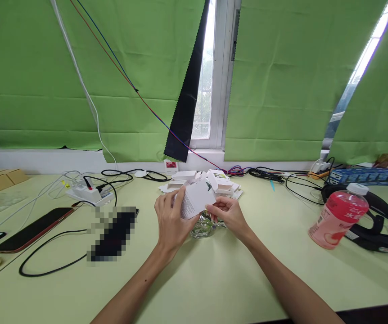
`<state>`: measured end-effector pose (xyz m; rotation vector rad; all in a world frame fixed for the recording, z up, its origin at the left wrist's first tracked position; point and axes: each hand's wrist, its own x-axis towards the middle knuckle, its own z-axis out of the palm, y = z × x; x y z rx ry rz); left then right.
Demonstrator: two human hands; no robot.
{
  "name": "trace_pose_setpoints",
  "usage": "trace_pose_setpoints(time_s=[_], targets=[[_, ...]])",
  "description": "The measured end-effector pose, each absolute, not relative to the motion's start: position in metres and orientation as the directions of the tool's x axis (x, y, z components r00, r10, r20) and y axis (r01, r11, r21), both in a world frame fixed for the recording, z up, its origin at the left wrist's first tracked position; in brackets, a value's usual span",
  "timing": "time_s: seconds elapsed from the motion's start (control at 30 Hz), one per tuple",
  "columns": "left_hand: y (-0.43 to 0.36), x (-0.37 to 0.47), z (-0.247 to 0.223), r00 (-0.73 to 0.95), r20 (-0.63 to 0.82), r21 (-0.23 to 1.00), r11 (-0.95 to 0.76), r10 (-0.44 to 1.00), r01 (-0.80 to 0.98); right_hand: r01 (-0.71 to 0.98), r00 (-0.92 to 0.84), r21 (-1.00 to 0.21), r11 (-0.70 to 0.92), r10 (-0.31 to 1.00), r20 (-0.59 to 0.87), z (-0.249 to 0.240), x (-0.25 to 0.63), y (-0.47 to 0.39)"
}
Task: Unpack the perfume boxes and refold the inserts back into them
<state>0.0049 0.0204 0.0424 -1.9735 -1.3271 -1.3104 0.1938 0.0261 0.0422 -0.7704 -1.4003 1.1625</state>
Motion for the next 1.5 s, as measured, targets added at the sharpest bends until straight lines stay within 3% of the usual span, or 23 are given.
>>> trace_pose_setpoints(time_s=[0.8,0.97,1.2,1.5], targets=[[0.0166,0.0076,0.0456,0.132,0.892,0.102,-0.476,0.432,0.874,-0.127,-0.173,-0.947,0.295,0.934,0.314,0.0390,0.1842,0.0235],[0.0183,0.0071,0.0453,0.118,0.888,0.110,-0.454,0.445,0.884,-0.145,-0.081,-0.911,0.387,0.913,0.400,0.0382,0.1861,0.0235],[0.0200,0.0077,0.0426,0.128,0.890,0.095,-0.451,0.438,0.887,0.038,-0.028,-0.830,0.556,0.831,0.555,0.0383,0.1853,0.0179],[0.0192,0.0082,0.0413,0.136,0.900,0.084,-0.470,0.414,0.879,0.107,-0.077,-0.760,0.641,0.767,0.637,0.0330,0.1836,0.0171]])
